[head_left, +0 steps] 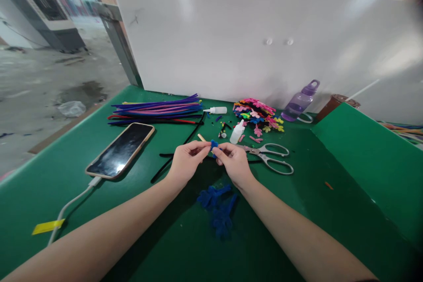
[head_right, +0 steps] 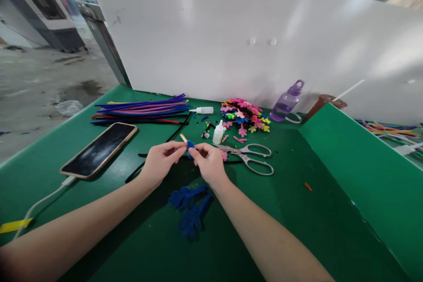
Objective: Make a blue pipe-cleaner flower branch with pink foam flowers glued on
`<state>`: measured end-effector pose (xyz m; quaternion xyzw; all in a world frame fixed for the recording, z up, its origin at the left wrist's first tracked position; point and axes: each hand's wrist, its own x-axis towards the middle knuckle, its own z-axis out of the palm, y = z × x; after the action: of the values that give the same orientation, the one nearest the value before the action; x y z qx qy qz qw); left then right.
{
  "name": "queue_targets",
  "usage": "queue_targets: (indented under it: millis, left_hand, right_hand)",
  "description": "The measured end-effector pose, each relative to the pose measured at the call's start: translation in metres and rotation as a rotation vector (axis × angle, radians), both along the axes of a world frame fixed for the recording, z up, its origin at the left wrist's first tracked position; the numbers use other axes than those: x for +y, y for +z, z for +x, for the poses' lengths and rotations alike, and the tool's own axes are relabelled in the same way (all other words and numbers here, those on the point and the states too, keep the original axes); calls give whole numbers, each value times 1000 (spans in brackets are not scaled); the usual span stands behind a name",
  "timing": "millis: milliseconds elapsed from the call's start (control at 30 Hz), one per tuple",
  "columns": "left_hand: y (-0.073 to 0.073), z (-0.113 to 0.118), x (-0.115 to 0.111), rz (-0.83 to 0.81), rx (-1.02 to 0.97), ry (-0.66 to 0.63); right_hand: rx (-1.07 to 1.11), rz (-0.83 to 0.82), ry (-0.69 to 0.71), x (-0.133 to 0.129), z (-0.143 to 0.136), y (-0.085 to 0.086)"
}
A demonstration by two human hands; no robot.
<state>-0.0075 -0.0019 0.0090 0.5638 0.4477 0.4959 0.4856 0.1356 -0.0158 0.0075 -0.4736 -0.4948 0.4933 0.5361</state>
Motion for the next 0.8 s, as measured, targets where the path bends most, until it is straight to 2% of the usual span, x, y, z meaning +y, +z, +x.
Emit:
queue_targets:
  millis: [200, 500, 700, 800]
  left_hand:
    - [0, 0, 0, -47, -10, 5]
    - [2, 1, 0, -29, -51, -59]
    - [0, 0, 2, 12, -154, 103]
    - [-1, 0, 3, 14, -202, 117]
  right_hand:
    - [-8, -1, 8, 0, 1, 1]
    - [34, -17, 2, -1, 0, 2]
    - [163, -58, 25, 2, -2, -2]
    - [139, -53, 40, 2, -2, -3]
